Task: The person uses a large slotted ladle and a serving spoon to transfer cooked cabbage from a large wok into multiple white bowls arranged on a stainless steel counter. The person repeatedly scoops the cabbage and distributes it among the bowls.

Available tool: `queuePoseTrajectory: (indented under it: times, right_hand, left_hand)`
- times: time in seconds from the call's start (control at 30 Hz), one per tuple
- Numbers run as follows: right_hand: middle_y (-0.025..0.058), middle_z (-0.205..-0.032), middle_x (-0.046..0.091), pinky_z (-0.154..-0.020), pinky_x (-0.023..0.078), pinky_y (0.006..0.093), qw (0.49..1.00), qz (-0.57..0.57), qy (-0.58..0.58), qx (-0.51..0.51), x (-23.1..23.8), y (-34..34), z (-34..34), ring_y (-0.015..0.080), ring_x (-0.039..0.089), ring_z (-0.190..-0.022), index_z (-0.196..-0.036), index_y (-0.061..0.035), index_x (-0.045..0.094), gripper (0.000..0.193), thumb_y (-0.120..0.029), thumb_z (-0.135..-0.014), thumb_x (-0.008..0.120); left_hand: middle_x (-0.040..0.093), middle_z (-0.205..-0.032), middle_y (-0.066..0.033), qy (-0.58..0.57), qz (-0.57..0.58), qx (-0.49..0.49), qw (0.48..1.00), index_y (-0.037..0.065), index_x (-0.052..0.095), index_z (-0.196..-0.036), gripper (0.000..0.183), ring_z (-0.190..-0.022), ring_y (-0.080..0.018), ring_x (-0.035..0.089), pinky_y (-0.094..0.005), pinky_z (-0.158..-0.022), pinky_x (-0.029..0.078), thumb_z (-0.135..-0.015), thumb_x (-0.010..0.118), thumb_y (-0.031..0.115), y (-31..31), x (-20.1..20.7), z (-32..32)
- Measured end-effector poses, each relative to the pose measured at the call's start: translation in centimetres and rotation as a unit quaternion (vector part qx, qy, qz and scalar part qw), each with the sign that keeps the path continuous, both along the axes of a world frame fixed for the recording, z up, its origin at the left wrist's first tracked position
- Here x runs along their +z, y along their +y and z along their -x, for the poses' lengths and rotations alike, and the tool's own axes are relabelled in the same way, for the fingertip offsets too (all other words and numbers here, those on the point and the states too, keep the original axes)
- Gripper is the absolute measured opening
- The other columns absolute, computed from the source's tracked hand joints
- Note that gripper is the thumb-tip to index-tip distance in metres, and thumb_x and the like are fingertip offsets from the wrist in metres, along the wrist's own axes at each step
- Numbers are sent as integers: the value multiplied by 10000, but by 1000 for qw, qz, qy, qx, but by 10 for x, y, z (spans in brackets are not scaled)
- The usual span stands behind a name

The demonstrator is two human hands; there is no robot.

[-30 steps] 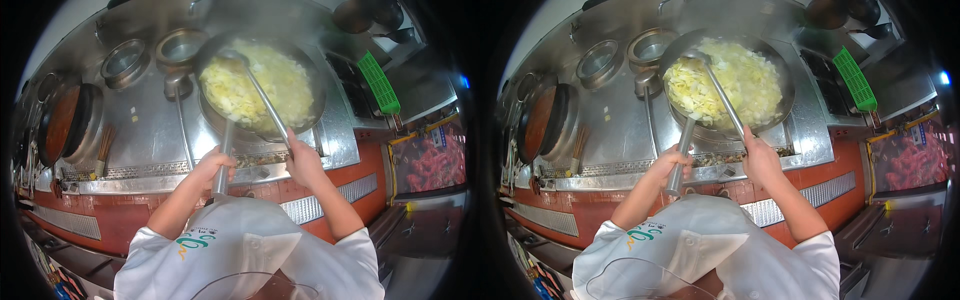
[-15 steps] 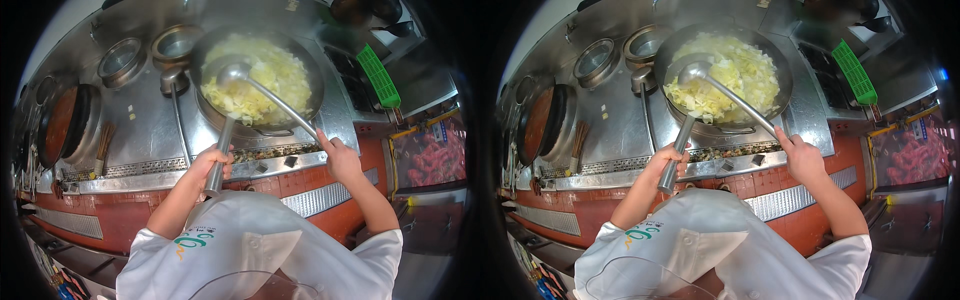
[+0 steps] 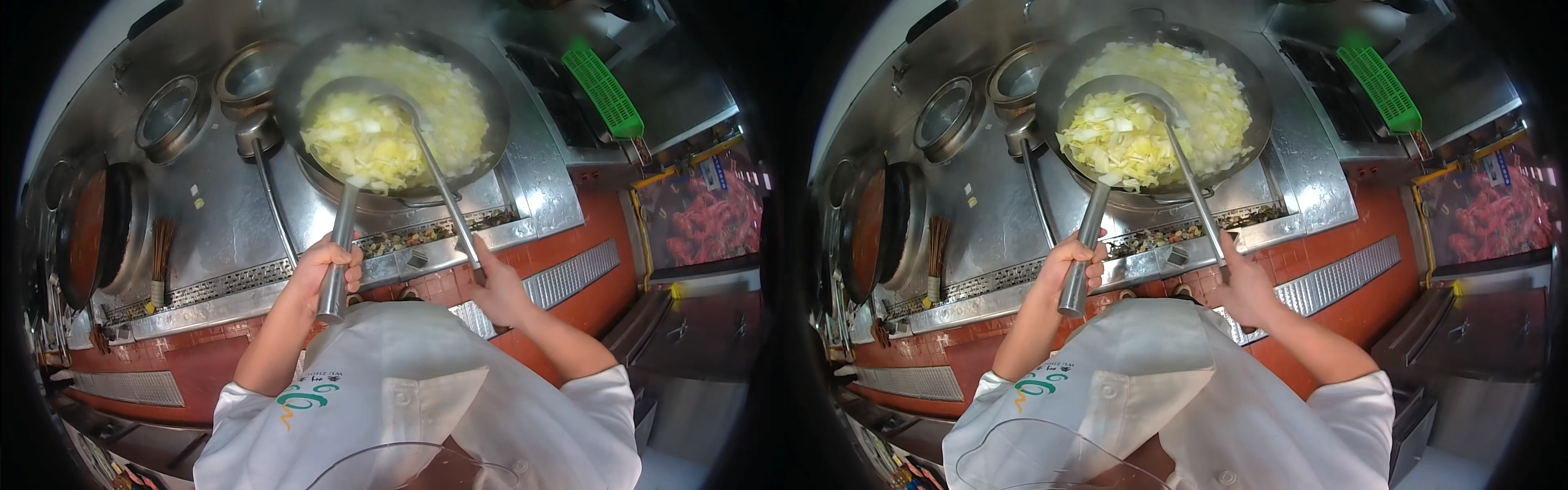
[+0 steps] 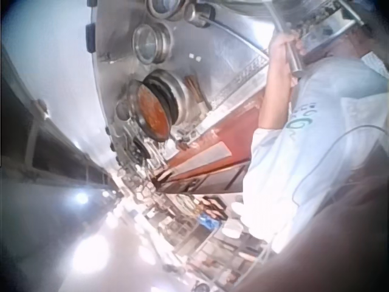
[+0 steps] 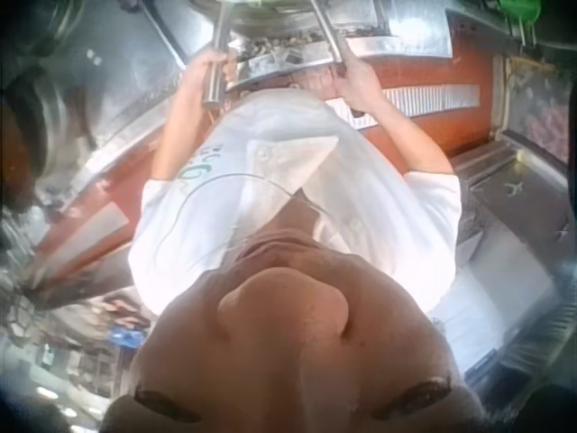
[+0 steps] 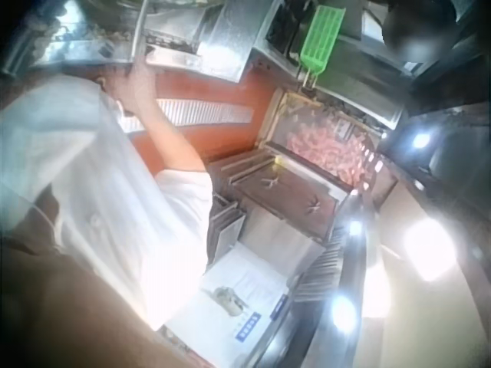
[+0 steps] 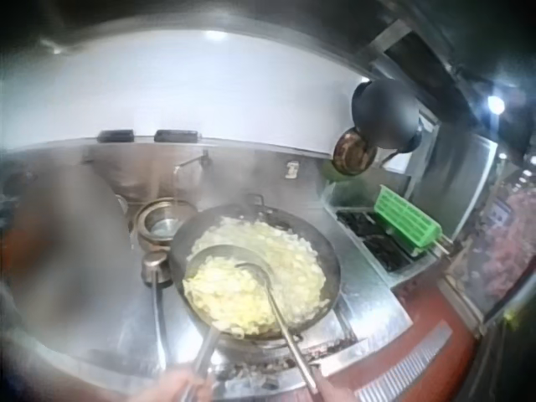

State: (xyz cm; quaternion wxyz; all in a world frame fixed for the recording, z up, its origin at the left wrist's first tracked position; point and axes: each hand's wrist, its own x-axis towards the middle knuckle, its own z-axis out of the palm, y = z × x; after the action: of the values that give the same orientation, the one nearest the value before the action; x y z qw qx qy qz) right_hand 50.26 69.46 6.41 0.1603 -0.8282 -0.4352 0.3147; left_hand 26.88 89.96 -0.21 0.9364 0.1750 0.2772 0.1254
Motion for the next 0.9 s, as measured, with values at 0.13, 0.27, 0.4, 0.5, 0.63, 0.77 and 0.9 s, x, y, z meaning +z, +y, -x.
queuePoseTrajectory:
  times: [0.13, 0.27, 0.4, 0.5, 0.63, 0.77, 0.9]
  right_hand:
    - [241, -1059, 652, -848, 498, 362, 990, -41, 125, -57, 20, 3, 20, 342, 658, -975, -1521, -57, 254, 802, -138, -835, 662]
    - [219, -1064, 661, -851, 486, 313, 981, -37, 177, -72, 44, -5, 14, 263, 659, -989, -1516, -59, 286, 780, -105, -831, 657]
    - [275, -1042, 629, -859, 492, 441, 997, -68, -46, 1, 38, 0, 11, 407, 632, -979, -1509, -28, 250, 759, -34, -823, 576]
    - [286, -984, 611, -794, 488, 447, 990, -39, -135, 14, 10, -5, 9, 412, 620, -930, -1507, -1, 207, 780, 0, -816, 568]
    - [149, -843, 591, -583, 481, 345, 988, -18, 148, -49, 34, 4, 43, 257, 619, -652, -1518, -38, 197, 790, 62, -793, 495]
    - [50, -803, 510, -455, 446, 271, 790, -116, 556, -230, 81, 26, 54, 134, 542, -532, -1367, -30, 358, 636, 91, -761, 509]
    - [51, -791, 512, -437, 426, 263, 774, -141, 569, -238, 94, 25, 53, 136, 513, -486, -1449, -60, 345, 773, 132, -715, 495]
  left_hand:
    - [490, -754, -88, 2, 12, 2, 1000, 65, 441, -1205, 496, -563, -182, 510, -348, -485, 464, -723, 550, 31, 0, 0, 1]
    - [489, -766, -67, -54, 89, 17, 994, 70, 462, -1206, 466, -570, -165, 503, -332, -490, 455, -749, 553, 47, 5, -7, 5]
    - [487, -771, -61, -63, 94, 24, 993, 75, 476, -1192, 429, -594, -166, 499, -324, -530, 453, -771, 559, 60, 0, -7, 0]
    - [489, -781, -71, -54, 83, 40, 994, 78, 460, -1199, 432, -615, -184, 509, -339, -546, 454, -777, 552, 56, -6, -8, -12]
    - [491, -796, -91, -32, 47, 48, 997, 81, 377, -1224, 480, -634, -199, 531, -347, -545, 462, -771, 526, 27, -14, -2, -26]
    - [482, -789, -92, -6, 12, 48, 999, 73, 360, -1227, 496, -634, -202, 535, -358, -540, 469, -759, 510, 7, -15, -1, -23]
    - [484, -787, -80, -3, 27, 48, 998, 86, 418, -1204, 462, -617, -180, 523, -347, -527, 490, -759, 513, 8, -14, 3, -21]
